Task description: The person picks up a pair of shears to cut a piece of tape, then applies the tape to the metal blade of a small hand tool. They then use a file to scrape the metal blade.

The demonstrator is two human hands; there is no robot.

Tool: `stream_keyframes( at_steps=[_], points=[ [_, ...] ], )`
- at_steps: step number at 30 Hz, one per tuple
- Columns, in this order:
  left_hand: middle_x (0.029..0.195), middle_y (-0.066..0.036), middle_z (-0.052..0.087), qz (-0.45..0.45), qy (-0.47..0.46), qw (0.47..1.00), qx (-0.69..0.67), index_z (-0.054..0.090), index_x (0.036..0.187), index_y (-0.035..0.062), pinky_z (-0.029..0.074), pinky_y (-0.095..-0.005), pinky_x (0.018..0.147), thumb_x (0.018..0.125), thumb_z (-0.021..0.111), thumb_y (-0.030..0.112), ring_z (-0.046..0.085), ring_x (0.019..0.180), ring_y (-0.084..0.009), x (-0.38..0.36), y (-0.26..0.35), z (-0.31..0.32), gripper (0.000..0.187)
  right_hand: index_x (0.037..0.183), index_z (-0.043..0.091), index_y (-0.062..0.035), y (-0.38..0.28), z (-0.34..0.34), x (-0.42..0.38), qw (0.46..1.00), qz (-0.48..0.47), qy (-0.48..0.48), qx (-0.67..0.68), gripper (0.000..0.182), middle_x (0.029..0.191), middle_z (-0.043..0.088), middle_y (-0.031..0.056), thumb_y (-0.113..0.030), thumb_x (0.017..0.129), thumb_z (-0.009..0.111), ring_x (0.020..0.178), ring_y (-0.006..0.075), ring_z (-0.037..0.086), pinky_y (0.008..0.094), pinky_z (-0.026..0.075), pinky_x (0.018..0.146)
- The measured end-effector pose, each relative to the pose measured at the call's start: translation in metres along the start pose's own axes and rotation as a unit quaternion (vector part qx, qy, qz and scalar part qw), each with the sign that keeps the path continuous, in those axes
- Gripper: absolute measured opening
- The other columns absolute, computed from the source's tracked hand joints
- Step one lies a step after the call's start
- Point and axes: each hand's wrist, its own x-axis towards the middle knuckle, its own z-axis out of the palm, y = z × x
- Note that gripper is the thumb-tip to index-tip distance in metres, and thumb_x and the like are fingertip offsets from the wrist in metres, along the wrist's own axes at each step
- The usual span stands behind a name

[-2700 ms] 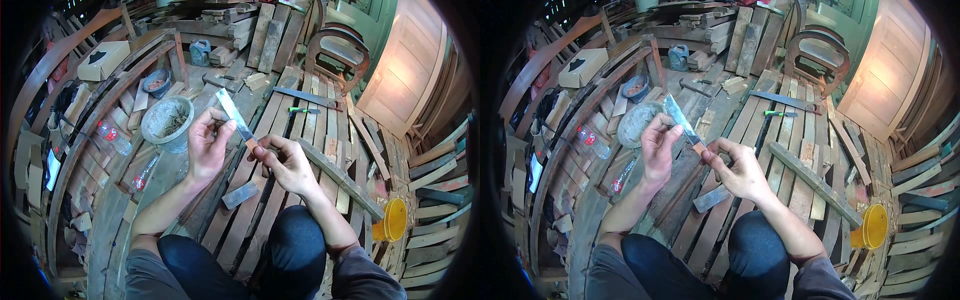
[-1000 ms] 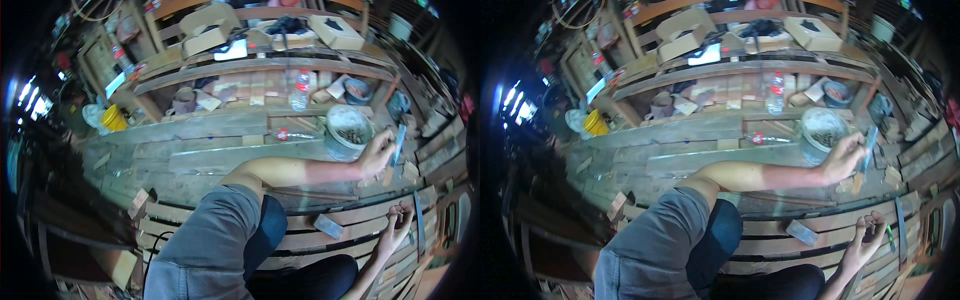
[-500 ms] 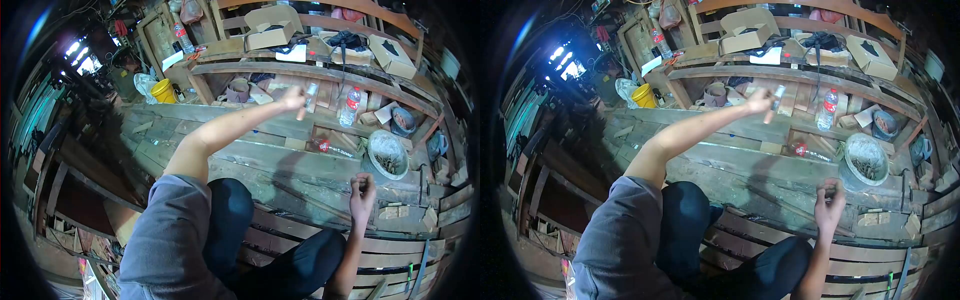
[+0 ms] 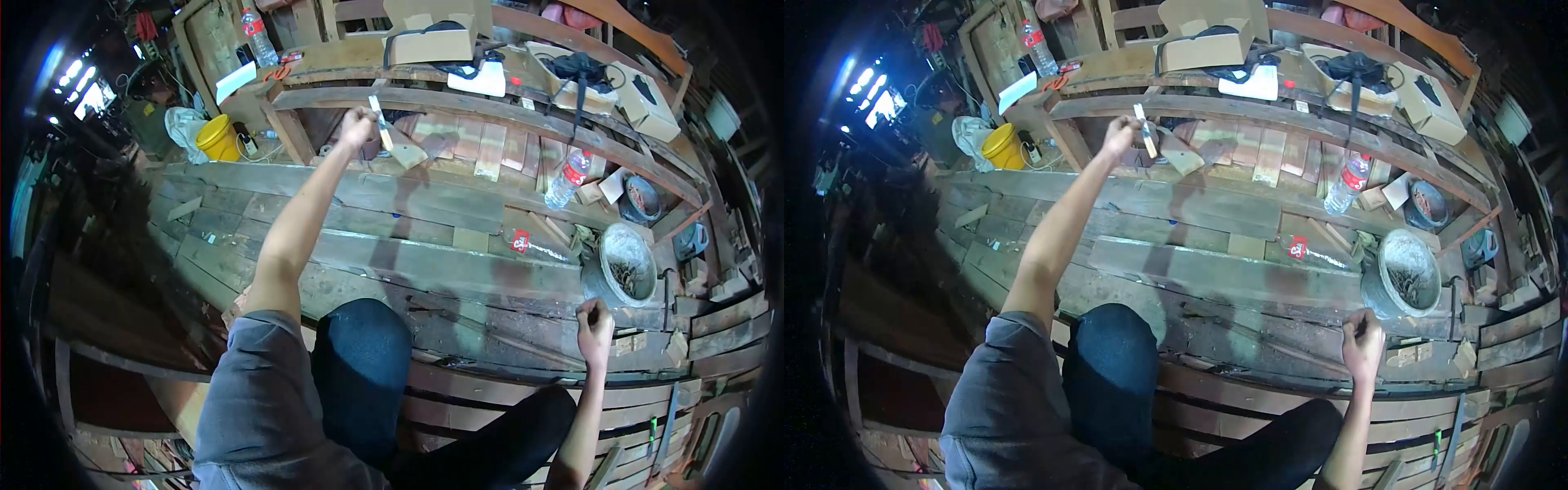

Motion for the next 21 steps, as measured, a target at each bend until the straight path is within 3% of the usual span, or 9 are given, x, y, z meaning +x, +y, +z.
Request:
stream_keyframes(
  at_steps=[3, 5, 7, 10, 11, 12, 17, 19, 21],
  points=[
    [0.068, 0.005, 0.052, 0.016, 0.011, 0.999, -0.050, 0.060, 0.092, 0.0084, 0.035, -0.0232, 0.049, 0.094, 0.062, 0.019, 0.044, 0.056, -0.0046, 0.045, -0.012, -0.045, 0.011, 0.086, 0.054, -0.0009, -0.041, 0.055, 0.064, 0.992, -0.053, -0.030, -0.110, 0.016, 0.073, 0.056, 0.0152, -0.006, 0.077, 0.066, 0.068, 0.0338, 0.056, 0.0408, 0.045, 0.064],
    [0.066, 0.003, 0.052, -0.011, -0.004, 0.998, -0.067, 0.059, 0.092, 0.0087, 0.036, -0.0243, 0.047, 0.095, 0.062, 0.020, 0.045, 0.053, -0.0061, 0.067, -0.013, -0.073, 0.012, 0.086, 0.053, 0.0000, -0.093, 0.113, 0.126, 0.983, -0.173, -0.012, -0.063, 0.016, 0.074, 0.056, 0.0174, -0.008, 0.077, 0.064, 0.072, 0.0379, 0.056, 0.0450, 0.046, 0.069],
    [0.069, 0.002, 0.055, -0.052, -0.029, 0.994, -0.095, 0.062, 0.093, 0.0082, 0.039, -0.0257, 0.050, 0.095, 0.063, 0.020, 0.048, 0.057, -0.0077, 0.081, -0.011, -0.101, 0.012, 0.092, 0.053, 0.0004, -0.146, 0.174, 0.199, 0.971, -0.199, -0.084, -0.103, 0.022, 0.089, 0.058, 0.0229, -0.011, 0.077, 0.065, 0.092, 0.0429, 0.057, 0.0492, 0.045, 0.082],
    [0.075, 0.001, 0.061, -0.049, -0.015, 0.995, -0.085, 0.067, 0.092, 0.0070, 0.042, -0.0287, 0.052, 0.093, 0.064, 0.021, 0.050, 0.062, -0.0100, 0.126, -0.032, -0.136, 0.014, 0.120, 0.054, 0.0051, -0.201, 0.296, 0.321, 0.924, -0.350, -0.042, -0.147, 0.046, 0.117, 0.059, 0.0263, -0.024, 0.085, 0.063, 0.113, 0.0452, 0.052, 0.0505, 0.040, 0.102],
    [0.074, 0.000, 0.061, -0.016, 0.006, 0.998, -0.053, 0.067, 0.091, 0.0070, 0.042, -0.0290, 0.051, 0.093, 0.065, 0.021, 0.051, 0.061, -0.0102, 0.142, -0.041, -0.147, 0.014, 0.124, 0.052, 0.0053, -0.244, 0.321, 0.347, 0.923, -0.296, -0.129, -0.207, 0.049, 0.123, 0.055, 0.0280, -0.028, 0.088, 0.059, 0.120, 0.0465, 0.047, 0.0513, 0.038, 0.105],
    [0.073, 0.000, 0.061, 0.016, 0.027, 0.999, -0.021, 0.067, 0.090, 0.0071, 0.042, -0.0293, 0.049, 0.093, 0.065, 0.021, 0.051, 0.060, -0.0104, 0.157, -0.052, -0.155, 0.014, 0.122, 0.052, 0.0048, -0.258, 0.363, 0.378, 0.917, -0.321, -0.103, -0.211, 0.049, 0.125, 0.055, 0.0275, -0.031, 0.090, 0.057, 0.124, 0.0458, 0.045, 0.0514, 0.038, 0.106],
    [0.081, -0.007, 0.071, -0.061, 0.071, 0.994, 0.052, 0.074, 0.083, 0.0073, 0.050, -0.0301, 0.067, 0.084, 0.070, 0.013, 0.062, 0.074, -0.0115, 0.237, -0.128, -0.199, 0.007, 0.129, 0.049, 0.0012, -0.294, 0.485, 0.450, 0.907, -0.288, -0.125, -0.280, 0.051, 0.137, 0.046, 0.0253, -0.037, 0.095, 0.048, 0.135, 0.0436, 0.035, 0.0554, 0.026, 0.113],
    [0.089, -0.015, 0.073, -0.089, 0.138, 0.967, 0.197, 0.075, 0.087, 0.0053, 0.053, -0.0363, 0.077, 0.078, 0.072, 0.019, 0.069, 0.084, -0.0212, 0.227, -0.094, -0.197, 0.016, 0.132, 0.045, -0.0001, -0.278, 0.513, 0.465, 0.909, -0.268, -0.081, -0.307, 0.052, 0.141, 0.042, 0.0248, -0.038, 0.096, 0.044, 0.136, 0.0434, 0.033, 0.0597, 0.017, 0.116],
    [0.100, -0.020, 0.072, -0.163, 0.127, 0.950, 0.234, 0.075, 0.093, 0.0036, 0.054, -0.0418, 0.084, 0.075, 0.074, 0.028, 0.070, 0.098, -0.0296, 0.211, -0.056, -0.190, 0.030, 0.128, 0.049, 0.0021, -0.288, 0.496, 0.456, 0.921, -0.250, -0.126, -0.271, 0.052, 0.137, 0.046, 0.0253, -0.037, 0.094, 0.046, 0.134, 0.0446, 0.033, 0.0625, 0.019, 0.113]
  ],
)
